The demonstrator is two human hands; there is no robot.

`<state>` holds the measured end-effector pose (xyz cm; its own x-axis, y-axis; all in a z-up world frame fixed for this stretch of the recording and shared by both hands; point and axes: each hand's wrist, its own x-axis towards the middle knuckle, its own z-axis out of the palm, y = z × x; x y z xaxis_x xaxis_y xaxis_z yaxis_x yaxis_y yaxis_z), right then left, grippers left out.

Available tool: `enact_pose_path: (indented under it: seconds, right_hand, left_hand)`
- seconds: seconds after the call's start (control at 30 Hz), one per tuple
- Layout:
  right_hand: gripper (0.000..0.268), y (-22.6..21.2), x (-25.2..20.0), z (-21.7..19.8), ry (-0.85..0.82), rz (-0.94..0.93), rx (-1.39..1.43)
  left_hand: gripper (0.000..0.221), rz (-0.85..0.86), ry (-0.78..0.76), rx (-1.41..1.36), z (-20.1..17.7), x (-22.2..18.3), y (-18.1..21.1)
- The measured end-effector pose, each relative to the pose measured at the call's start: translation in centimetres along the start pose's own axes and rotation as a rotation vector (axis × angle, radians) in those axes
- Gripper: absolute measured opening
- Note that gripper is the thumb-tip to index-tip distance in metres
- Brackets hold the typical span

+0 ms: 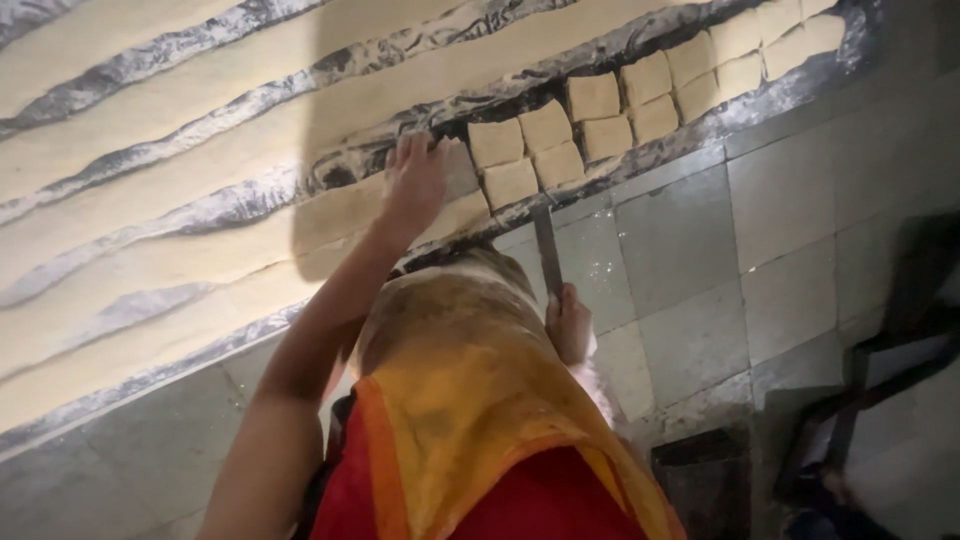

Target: Cutting long strips of dough into small rectangular squares using a large knife on a flour-covered table.

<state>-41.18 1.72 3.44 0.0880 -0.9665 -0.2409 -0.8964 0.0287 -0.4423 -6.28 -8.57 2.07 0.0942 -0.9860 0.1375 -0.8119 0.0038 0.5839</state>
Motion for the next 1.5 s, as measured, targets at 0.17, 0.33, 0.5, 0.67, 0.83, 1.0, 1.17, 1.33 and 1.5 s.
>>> enact_pose_path:
  seconds: [0.17,0.33,0.5,0.67,0.83,1.0,1.17,1.33,1.5]
  right_hand:
    - [0.02,-4.4,1.1,-1.8,-0.11,0.076,0.058]
    - [0.018,-6.7,2.0,-1.4,-0.122,-0.071,0.063]
    - [0.024,-9.7,4.1,0.6,-0.22,-0.13,-0.105]
    - [0.029,-11.4,4.6,4.2,-0.25,-0.306,-0.156]
    - [0.031,-16.4,4.5,5.9,-0.236,-0.269,-0.106]
    - [0.027,-18.9,4.8,7.2,-0.311,-0.036,-0.14]
    - [0.029,-18.5,4.8,8.0,-0.277,-0.025,-0.087]
    - [0.023,-19.9,5.1,7.4,-0.284,0.042,-0.085]
    - [0.02,-17.3,5.6,9.2,-0.325,0.009,-0.195]
  left_hand:
    - [0.066,-0.026,-0.072,0.014,-0.3,-1.5,-0.6]
    - [0.098,-0.129,-0.204,-0.209,0.5,-4.0,-1.7]
    - [0.11,0.06,-0.197,-0.271,-2.0,-5.2,-3.0]
    - [0.108,-0.056,-0.169,-0.249,-4.1,-6.9,-7.0]
    - [0.105,-0.147,-0.193,-0.262,-6.3,-9.7,-8.2]
    - [0.107,-0.035,-0.231,-0.205,-8.7,-9.6,-6.6]
    - [0.106,0.015,-0.208,-0.175,-7.9,-10.3,-7.3]
    - [0.107,0.045,-0.191,-0.192,-7.1,-10.6,-8.1]
    - [0.105,0.092,-0.11,-0.191,-6.0,-11.2,-8.7]
